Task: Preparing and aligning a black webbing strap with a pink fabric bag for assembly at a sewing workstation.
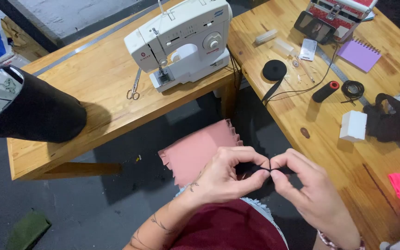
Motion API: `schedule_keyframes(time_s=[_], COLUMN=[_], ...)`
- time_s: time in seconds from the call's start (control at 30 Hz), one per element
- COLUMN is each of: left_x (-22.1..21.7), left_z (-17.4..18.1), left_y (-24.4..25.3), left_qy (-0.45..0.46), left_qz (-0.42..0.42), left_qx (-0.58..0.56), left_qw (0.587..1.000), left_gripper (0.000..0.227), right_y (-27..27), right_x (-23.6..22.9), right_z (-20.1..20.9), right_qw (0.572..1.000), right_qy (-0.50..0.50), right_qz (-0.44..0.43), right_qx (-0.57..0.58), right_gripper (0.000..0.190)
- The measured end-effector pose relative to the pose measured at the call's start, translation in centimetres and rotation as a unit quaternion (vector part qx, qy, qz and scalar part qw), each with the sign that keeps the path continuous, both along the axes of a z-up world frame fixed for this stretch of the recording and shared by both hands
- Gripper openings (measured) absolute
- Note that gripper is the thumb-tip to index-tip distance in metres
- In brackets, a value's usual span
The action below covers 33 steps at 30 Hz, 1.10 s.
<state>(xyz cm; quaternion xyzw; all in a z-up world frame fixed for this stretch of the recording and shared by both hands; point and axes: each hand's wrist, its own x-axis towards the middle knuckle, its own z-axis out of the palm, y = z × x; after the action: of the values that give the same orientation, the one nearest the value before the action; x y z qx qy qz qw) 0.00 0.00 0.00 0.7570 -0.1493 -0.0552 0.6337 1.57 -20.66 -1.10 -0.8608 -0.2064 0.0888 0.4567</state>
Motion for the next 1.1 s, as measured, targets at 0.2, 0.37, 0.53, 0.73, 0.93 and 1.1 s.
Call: schedule_keyframes(time_s=[0.2,0.37,0.53,0.73,0.93,1.1], left_x=[0.2,0.3,0.2,1.5,2.0,0.9], left_z=[-0.9,-0.2,-0.7,-1.3,-6.5,-12.2], left_y=[-0.4,-0.2,-0.4,2.1,9.0,16.3], left_qy=[-0.054,-0.048,-0.094,-0.031,0.080,0.101], left_qz=[0.036,0.031,0.014,0.019,0.065,0.244], left_qx=[0.032,0.030,0.026,-0.014,-0.232,-0.486], left_qw=[0.997,0.998,0.995,0.999,0.967,0.833], left_gripper=[0.011,0.007,0.006,0.006,0.009,0.017], right_y=[0.0,0.2,-0.4,-2.1,-5.0,-4.1], right_x=[-0.1,0.2,0.4,1.5,4.1,7.0], right_z=[-0.6,1.2,0.3,0.0,-5.0,-9.0], right_qw=[0.997,0.998,0.998,0.998,0.987,0.963], right_qy=[-0.049,-0.009,-0.052,-0.061,0.134,0.254], right_qz=[-0.025,-0.053,-0.019,-0.009,-0.084,-0.044], right_qx=[-0.052,-0.014,0.017,-0.009,-0.036,-0.079], right_gripper=[0.012,0.032,0.047,0.025,0.031,0.036])
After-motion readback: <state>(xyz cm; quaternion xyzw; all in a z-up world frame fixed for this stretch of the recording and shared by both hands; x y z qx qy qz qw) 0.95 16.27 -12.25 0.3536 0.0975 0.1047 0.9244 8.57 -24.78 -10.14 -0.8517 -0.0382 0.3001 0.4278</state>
